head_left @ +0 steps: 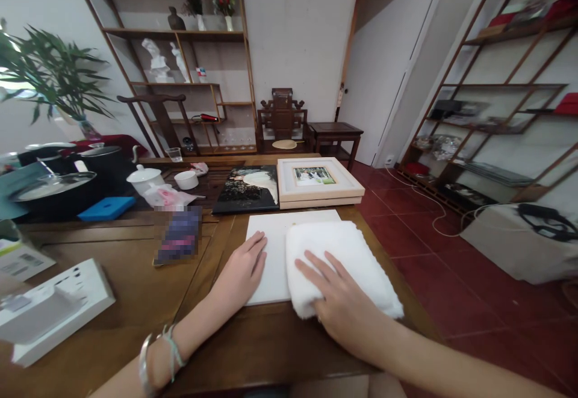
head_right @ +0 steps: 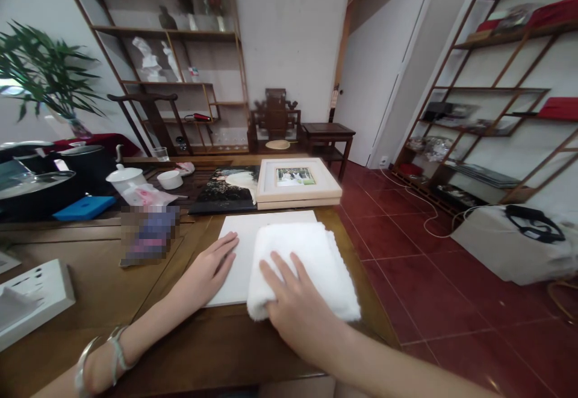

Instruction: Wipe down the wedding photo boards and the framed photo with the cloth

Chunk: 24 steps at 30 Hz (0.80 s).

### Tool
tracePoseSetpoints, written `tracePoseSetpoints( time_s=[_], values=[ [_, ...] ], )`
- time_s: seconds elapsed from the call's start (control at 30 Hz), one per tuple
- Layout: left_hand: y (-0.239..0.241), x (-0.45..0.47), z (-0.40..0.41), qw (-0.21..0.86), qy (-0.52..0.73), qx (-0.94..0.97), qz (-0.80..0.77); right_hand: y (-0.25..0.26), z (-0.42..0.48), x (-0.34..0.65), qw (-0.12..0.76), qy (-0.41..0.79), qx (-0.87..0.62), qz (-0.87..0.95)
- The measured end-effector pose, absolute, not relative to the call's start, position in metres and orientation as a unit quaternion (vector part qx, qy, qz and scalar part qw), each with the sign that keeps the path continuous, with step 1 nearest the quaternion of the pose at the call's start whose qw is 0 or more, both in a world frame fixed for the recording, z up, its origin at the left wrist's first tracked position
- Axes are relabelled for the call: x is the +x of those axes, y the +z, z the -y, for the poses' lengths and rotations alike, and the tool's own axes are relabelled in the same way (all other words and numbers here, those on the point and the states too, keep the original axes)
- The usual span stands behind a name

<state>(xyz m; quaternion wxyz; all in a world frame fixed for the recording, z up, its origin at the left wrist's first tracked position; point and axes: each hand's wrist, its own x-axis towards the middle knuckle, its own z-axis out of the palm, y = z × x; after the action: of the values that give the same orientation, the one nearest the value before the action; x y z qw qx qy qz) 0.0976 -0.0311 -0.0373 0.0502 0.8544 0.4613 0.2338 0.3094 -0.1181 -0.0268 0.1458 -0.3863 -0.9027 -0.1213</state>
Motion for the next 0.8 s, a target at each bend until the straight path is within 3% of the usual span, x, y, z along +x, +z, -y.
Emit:
tracePoseSetpoints(
  time_s=[0.17,0.37,0.53,0.8],
  values=[
    [-0.037,0.097,0.031,0.053,0.228,0.855,-0.463,-0.023,0.134,0.308,0.150,-0.078,-0.347,0.923],
    [-0.037,0.097,0.031,0.073,0.253,0.849,-0.458,-0.008,0.077,0.306,0.138,-0.013,-0.406,0.903],
    [-0.041,0.097,0.028,0.083,0.260,0.848,-0.454,-0.003,0.041,0.295,0.125,-0.031,-0.430,0.894],
    [-0.043,0.095,0.027,0.104,0.242,0.849,-0.459,-0.010,0.113,0.279,0.099,-0.087,-0.337,0.932]
  ],
)
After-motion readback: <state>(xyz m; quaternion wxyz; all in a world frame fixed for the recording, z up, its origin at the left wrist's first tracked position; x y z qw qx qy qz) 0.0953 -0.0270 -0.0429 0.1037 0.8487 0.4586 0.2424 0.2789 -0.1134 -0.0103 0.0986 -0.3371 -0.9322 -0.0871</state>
